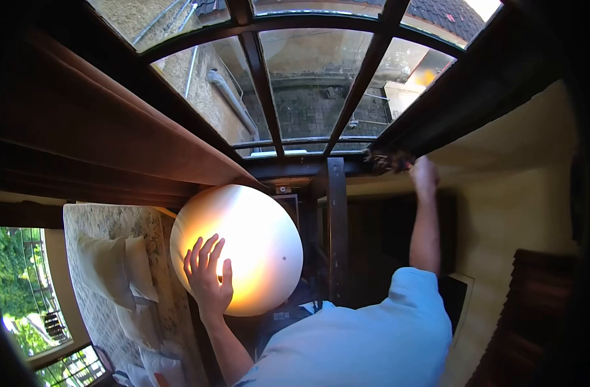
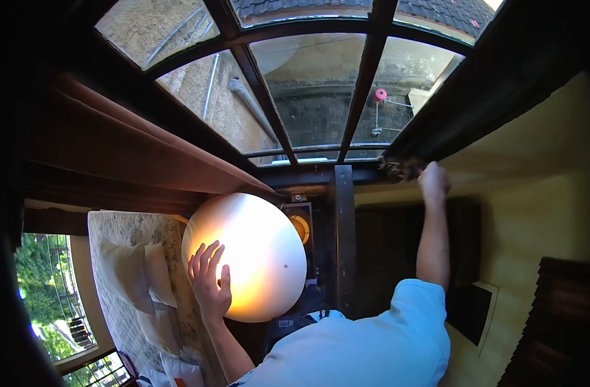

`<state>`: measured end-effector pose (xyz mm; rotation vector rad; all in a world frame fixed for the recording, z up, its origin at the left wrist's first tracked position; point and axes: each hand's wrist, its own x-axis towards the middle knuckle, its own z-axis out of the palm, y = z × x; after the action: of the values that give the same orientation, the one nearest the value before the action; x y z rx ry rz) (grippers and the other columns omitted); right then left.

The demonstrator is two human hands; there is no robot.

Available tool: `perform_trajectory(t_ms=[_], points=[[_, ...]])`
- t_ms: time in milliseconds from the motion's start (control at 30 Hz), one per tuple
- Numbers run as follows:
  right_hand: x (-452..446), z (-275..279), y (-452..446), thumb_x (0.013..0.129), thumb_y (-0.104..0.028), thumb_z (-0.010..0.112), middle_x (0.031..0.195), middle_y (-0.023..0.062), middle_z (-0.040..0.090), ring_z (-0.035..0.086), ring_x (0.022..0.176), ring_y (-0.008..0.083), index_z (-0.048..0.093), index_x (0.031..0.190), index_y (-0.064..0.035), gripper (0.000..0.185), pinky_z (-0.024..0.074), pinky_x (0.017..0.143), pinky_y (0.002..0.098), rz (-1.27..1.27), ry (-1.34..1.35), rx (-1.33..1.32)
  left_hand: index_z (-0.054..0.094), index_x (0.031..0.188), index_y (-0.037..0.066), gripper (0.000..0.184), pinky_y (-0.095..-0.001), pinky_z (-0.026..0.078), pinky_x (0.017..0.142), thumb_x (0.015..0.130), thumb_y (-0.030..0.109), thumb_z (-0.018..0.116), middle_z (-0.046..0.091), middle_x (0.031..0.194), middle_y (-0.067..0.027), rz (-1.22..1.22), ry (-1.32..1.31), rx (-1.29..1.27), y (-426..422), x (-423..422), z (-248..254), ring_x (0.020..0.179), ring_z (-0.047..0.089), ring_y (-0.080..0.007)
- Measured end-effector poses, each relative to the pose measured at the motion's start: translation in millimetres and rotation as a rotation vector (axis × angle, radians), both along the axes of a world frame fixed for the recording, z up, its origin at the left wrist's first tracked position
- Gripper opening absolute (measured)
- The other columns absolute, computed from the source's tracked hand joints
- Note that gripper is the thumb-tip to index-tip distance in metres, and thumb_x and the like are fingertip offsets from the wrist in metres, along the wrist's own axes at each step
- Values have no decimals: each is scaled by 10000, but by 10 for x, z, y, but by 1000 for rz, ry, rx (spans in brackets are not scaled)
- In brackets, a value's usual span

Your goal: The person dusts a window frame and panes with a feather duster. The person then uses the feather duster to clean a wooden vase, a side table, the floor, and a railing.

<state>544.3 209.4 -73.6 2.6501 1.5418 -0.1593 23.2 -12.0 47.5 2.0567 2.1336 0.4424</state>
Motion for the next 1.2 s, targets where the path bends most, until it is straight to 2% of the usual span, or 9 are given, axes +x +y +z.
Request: perform_trajectory(t_ms=[67,200,467,600,700,833,933,1000,1200], points=[[-124,725,-66,857,-223,709,1014,202,721,688,970,415,717,970,-66,194,555,822,518,-34,13,65,632,1291,136,367,-475,253,1183,934,209,583,576,1388,-11,-7,5,0,5,4,-2,1384,426,-251],[-119,997,6,862,-217,704,1010,207,723,691,984,408,728,975,-69,187,555,825,519,-39,-29,72,631,1293,136,369,-471,250,1182,935,208,581,578,1388,-11,-6,2,3,6,2,-6,1381,428,-253],[-188,-1382,130,949,-182,518,1111,231,704,684,1038,409,716,1047,-30,268,554,878,521,28,138,-69,629,1293,137,368,-468,254,1183,933,202,589,573,1389,-6,-10,11,14,13,2,-9,1385,422,-245],[-393,-1819,-236,949,-178,517,1178,222,690,672,1095,386,720,1092,-34,287,539,930,504,-210,385,-61,626,1294,141,364,-464,249,1187,939,218,600,564,1397,0,-12,14,21,-2,-17,-13,1386,421,-237],[-688,-1270,-289,925,-163,556,1205,223,680,651,1137,388,725,1093,-39,268,527,952,489,-78,233,-217,626,1292,146,356,-459,246,1189,948,236,602,559,1401,6,-17,4,36,0,-26,-30,1388,417,-230],[-574,-1324,-609,864,-198,660,1140,240,692,656,1101,417,713,1077,-58,260,536,923,485,-103,292,-163,624,1290,151,355,-457,244,1189,951,255,604,551,1403,13,-22,-22,73,-9,-41,-95,1387,413,-226],[-671,-1255,-1150,844,-187,671,1030,224,699,672,1010,422,642,1111,-82,288,538,867,521,-44,242,-15,627,1288,154,350,-452,239,1191,959,271,595,551,1399,14,-27,-43,119,-16,-58,-149,1385,412,-224],[-923,-927,-1521,851,-164,655,1003,223,702,673,974,433,644,1089,-105,245,533,839,525,-169,288,45,630,1291,153,353,-449,233,1193,973,294,568,554,1391,13,-37,-14,151,-18,-66,-194,1382,412,-221],[-1469,-720,-2630,900,-179,620,967,218,711,679,933,423,688,1004,-60,173,527,812,511,-270,607,534,635,1291,130,370,-463,247,1177,992,321,530,563,1379,-13,-78,-18,244,0,-114,-339,1370,424,-229]])
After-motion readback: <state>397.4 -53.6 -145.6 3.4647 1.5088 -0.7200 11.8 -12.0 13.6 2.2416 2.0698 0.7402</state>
